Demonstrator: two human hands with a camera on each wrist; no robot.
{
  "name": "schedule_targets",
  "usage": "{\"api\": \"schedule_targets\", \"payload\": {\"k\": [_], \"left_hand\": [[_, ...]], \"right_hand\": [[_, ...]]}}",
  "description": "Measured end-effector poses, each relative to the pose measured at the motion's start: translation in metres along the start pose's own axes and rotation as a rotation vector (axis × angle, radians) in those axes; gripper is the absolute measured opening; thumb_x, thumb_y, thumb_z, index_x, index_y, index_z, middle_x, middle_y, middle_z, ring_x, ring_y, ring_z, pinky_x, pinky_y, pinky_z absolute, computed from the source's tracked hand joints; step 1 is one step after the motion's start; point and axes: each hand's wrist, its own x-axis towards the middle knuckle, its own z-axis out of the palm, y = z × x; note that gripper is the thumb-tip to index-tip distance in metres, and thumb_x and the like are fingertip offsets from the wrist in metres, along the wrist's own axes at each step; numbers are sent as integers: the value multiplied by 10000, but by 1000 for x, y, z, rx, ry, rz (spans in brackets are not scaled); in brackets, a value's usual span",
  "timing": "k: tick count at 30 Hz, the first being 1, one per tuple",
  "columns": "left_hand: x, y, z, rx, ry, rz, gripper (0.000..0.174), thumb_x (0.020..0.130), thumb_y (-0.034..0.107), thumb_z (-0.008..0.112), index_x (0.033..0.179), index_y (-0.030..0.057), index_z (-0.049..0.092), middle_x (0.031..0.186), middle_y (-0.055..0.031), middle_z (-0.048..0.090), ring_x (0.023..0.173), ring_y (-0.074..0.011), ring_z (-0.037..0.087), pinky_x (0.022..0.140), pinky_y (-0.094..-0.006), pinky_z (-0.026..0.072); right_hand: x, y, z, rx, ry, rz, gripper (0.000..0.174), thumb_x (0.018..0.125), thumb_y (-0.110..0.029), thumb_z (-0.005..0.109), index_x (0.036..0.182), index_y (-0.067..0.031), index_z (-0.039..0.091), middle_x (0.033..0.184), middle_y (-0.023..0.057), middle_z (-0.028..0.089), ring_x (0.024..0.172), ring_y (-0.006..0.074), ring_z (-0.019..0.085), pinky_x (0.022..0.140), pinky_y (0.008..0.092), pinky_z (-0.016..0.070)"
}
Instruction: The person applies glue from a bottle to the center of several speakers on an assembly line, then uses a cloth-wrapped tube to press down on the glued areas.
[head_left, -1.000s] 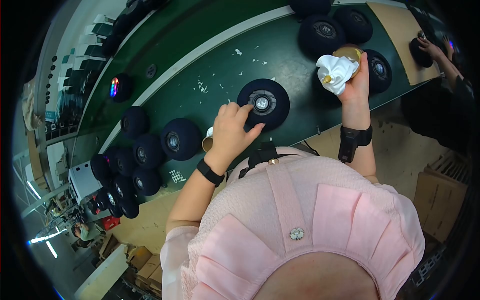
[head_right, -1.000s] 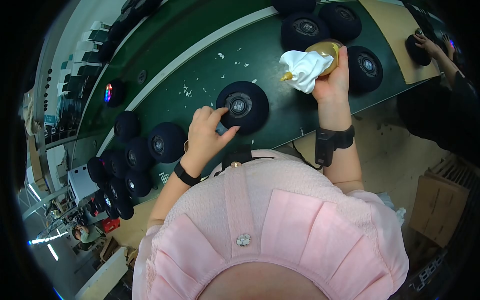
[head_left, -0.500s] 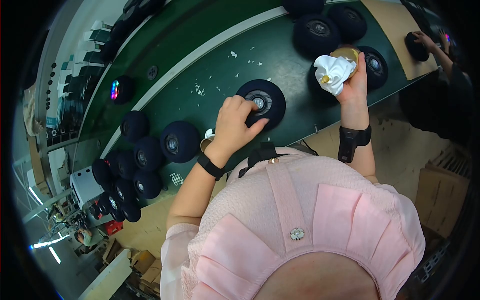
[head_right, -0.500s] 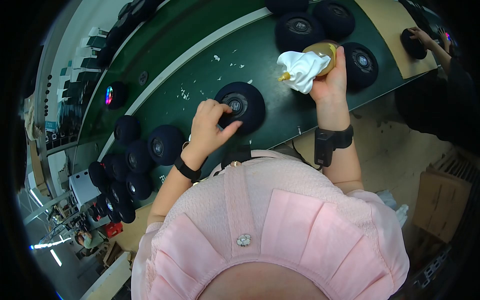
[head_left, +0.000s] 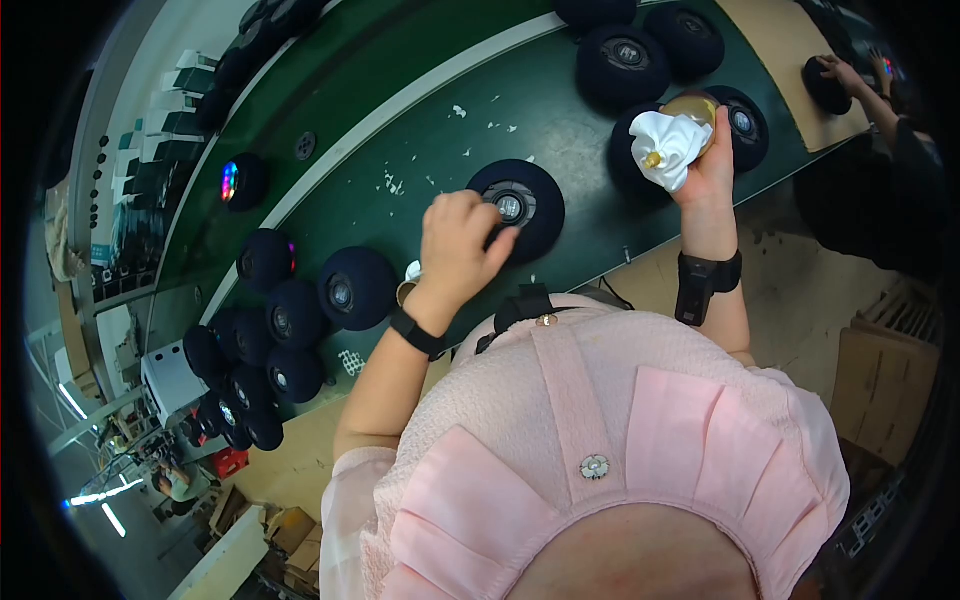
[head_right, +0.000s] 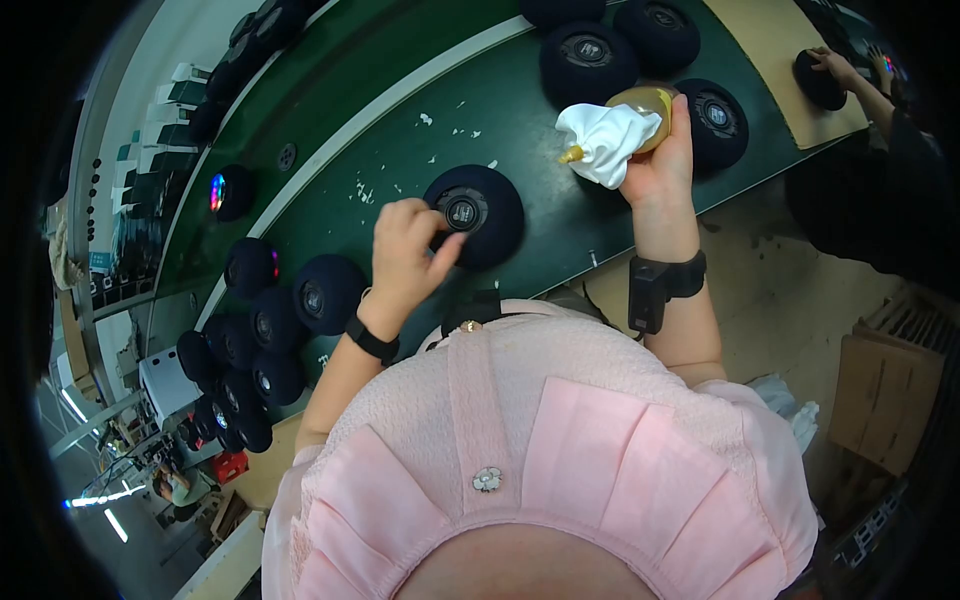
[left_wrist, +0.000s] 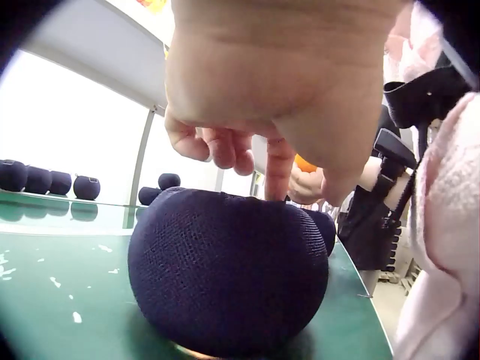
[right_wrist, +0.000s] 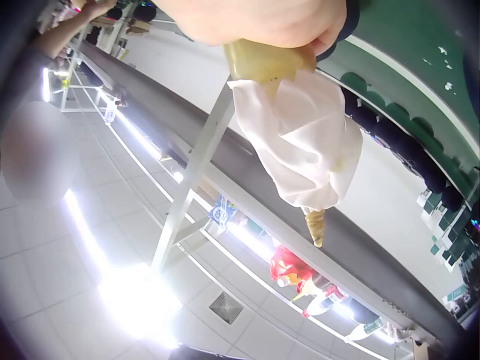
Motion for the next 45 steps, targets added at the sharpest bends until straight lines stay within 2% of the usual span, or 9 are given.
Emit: {"api": "schedule_targets", "payload": {"k": [9,20,24,28,34,36,39,41,45], "left_hand": [[-38,-1,10,-307,-175,-798,811,613,235,818,1233,-16,358,1050,-125,459,708,-114,527,614,-249,486],[26,-2,78,-518,28,-779,736,625,233,803,1188,-31,409,1099,-193,471,666,-145,571,623,-270,503],[39,-7,84,-935,-35,-744,629,728,161,709,1255,15,401,1214,-157,451,962,-202,547,793,-301,481],[16,14,-13,-971,-117,-726,373,764,115,677,1106,21,561,1156,-79,540,1022,-169,532,812,-291,477],[-97,-53,-112,-523,675,-1165,308,735,84,686,1024,33,593,982,-100,601,881,-151,574,737,-272,476],[-168,-102,-106,-161,591,-1237,451,723,174,710,1109,10,544,1064,-142,572,923,-246,567,782,-331,476],[-193,-103,-98,-290,454,-1468,583,723,236,717,1203,27,461,1134,-134,535,961,-265,559,795,-387,476],[-186,-95,-97,-1001,404,-1802,638,721,283,719,1238,79,407,1159,-115,519,1007,-261,541,804,-463,458],[-187,-115,-77,-1317,485,-1647,544,729,264,700,1180,139,423,1117,-99,528,1019,-255,534,833,-532,405]], "right_hand": [[10,-12,-16,66,4,14,579,872,-520,455,1178,-28,465,1057,189,572,960,359,572,834,489,477],[4,-40,-23,-19,7,-84,604,851,-543,475,1242,-84,448,1175,139,539,1045,344,537,897,491,438],[22,-50,-38,-85,-28,-117,555,887,-520,414,1189,-64,507,1141,128,566,1039,315,547,897,457,442],[29,-38,-36,-79,-115,-45,547,878,-507,447,1181,-55,504,1121,150,565,1013,311,554,872,437,460],[24,-5,-6,-13,-271,134,525,861,-468,514,1177,-50,483,1078,161,556,974,312,554,841,423,478],[21,11,7,-4,-286,177,518,859,-458,525,1174,-50,479,1069,162,554,969,313,551,837,424,480],[18,31,17,-59,-263,267,485,860,-455,527,1129,-52,499,1041,146,562,962,303,555,815,411,492],[13,43,22,-78,-272,306,478,859,-458,527,1115,-54,509,1026,139,569,955,297,559,811,410,494],[12,61,21,-110,-308,379,456,855,-457,534,1079,-59,535,985,122,590,926,283,568,803,405,496]]}}
